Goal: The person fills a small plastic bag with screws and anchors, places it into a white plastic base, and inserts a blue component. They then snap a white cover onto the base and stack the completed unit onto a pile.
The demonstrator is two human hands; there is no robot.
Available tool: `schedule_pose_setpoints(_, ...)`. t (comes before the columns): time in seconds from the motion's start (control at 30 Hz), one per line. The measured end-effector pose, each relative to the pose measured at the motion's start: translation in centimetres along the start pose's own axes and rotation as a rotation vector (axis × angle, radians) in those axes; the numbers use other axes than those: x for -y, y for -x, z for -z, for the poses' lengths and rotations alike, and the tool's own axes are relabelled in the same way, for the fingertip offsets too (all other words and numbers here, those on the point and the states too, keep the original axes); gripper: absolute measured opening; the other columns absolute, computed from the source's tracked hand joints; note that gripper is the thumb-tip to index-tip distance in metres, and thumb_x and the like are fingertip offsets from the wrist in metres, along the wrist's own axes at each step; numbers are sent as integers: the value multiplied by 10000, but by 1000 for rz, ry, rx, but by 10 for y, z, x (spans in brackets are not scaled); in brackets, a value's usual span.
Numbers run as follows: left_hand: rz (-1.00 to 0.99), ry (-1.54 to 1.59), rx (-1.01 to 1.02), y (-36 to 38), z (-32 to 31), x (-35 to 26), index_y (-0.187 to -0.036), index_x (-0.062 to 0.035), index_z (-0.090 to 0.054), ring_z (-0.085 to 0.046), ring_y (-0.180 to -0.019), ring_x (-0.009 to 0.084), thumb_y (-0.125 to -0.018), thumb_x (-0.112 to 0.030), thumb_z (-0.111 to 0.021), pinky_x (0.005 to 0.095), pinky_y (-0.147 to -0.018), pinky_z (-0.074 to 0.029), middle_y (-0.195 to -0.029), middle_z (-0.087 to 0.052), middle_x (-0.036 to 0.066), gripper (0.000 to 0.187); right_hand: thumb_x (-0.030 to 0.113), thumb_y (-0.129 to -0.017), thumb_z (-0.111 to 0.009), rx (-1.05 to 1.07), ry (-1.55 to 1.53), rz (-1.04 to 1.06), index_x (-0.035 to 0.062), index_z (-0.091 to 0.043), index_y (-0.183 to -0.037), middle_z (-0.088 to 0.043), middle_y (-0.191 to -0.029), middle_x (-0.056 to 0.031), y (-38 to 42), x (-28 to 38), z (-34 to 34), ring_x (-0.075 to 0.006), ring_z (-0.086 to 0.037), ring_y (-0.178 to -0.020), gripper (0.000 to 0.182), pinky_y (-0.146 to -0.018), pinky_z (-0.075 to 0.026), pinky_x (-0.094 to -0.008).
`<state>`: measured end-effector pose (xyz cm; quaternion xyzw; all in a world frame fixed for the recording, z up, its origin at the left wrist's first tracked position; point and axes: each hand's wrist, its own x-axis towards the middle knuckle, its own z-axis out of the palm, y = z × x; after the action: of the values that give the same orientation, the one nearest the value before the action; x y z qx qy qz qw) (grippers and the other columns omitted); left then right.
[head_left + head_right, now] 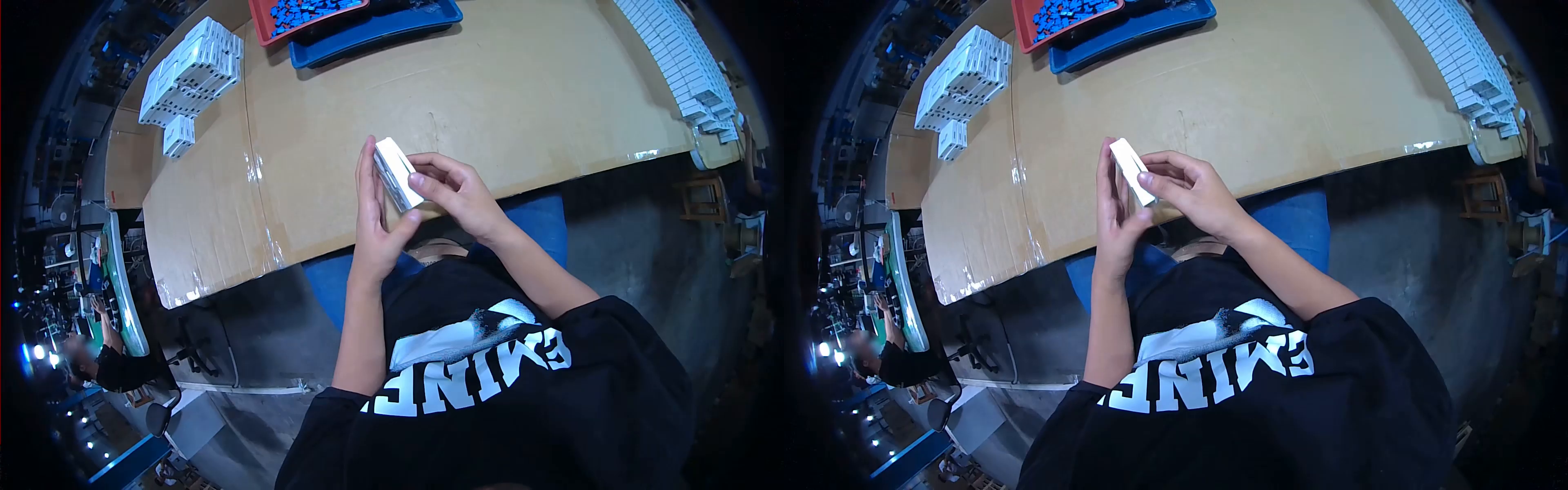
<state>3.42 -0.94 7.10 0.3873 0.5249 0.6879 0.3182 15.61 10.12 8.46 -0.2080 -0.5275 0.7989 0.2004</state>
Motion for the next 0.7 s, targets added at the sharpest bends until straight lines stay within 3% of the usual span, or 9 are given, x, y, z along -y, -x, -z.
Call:
schedule_pose_setpoints(0.03, -20, 60, -18, 0, -1, 1, -1637, -53, -113, -320, -1505, 296, -906, -306, -682, 420, -1234, -274, -1597, -303, 175, 960, 211, -983, -714, -25, -4, 61, -37, -615, -1317, -650, -1280, -125, 0, -5, -2, -179, -610, -1201, 427, -1028, -496, -334)
schedule_pose_setpoints(0.07, -22, 57, -21, 2, -3, 1, -1637, -53, -113, -320, -1505, 296, -906, -306, -682, 420, -1234, -274, -1597, -303, 175, 960, 196, -963, -739, -46, -10, 123, -25, -618, -1321, -621, -1349, -141, 0, -10, -4, -195, -586, -1261, 438, -1059, -485, -350)
schedule_pose_setpoints(0.13, 208, 205, -143, 5, -11, -5, -1637, -52, -105, -336, -1487, 289, -1025, -576, -487, 406, -1221, -283, -1593, -336, 170, 893, 182, -942, -757, -16, 73, 236, -11, -616, -1335, -580, -1407, -155, 2, -15, -10, -220, -548, -1318, 460, -1090, -462, -367)
schedule_pose_setpoints(0.2, 203, 176, -203, 2, -22, -7, -1637, -49, -100, -356, -1470, 290, -1028, -627, -429, 402, -1208, -297, -1572, -362, 178, 902, 173, -938, -749, 16, 309, 425, 27, -596, -1397, -514, -1501, -183, 3, -20, -12, -277, -473, -1416, 505, -1162, -388, -409)
schedule_pose_setpoints(0.23, 198, 151, -257, 0, -28, -6, -1636, -46, -95, -376, -1452, 291, -1031, -678, -370, 397, -1195, -312, -1552, -388, 185, 918, 173, -938, -749, 19, 309, 422, 27, -596, -1397, -514, -1501, -183, 5, -20, -13, -277, -473, -1416, 505, -1162, -388, -409)
schedule_pose_setpoints(0.3, 157, 94, -312, -3, -31, -6, -1634, -44, -109, -393, -1430, 289, -1027, -695, -340, 399, -1190, -314, -1509, -421, 174, 920, 174, -961, -717, -27, 374, 426, 26, -568, -1435, -508, -1506, -190, 8, -18, -19, -282, -463, -1423, 518, -1173, -367, -416)
schedule_pose_setpoints(0.43, -3, 55, -283, -5, -32, -9, -1636, -52, -117, -335, -1457, 305, -1047, -639, -377, 423, -1209, -244, -1564, -338, 204, 871, 163, -997, -662, -80, 276, 344, 16, -554, -1446, -472, -1536, -250, 18, -19, -36, -322, -444, -1450, 484, -1174, -362, -393)
schedule_pose_setpoints(0.7, -72, 77, -260, 1, -38, -8, -1606, -31, -198, -377, -1379, 276, -1028, -671, -382, 395, -1172, -261, -1486, -380, 213, 881, 141, -1037, -591, -110, 428, 521, -31, -521, -1455, -456, -1521, -310, 25, -22, -38, -379, -486, -1410, 457, -1115, -430, -385)
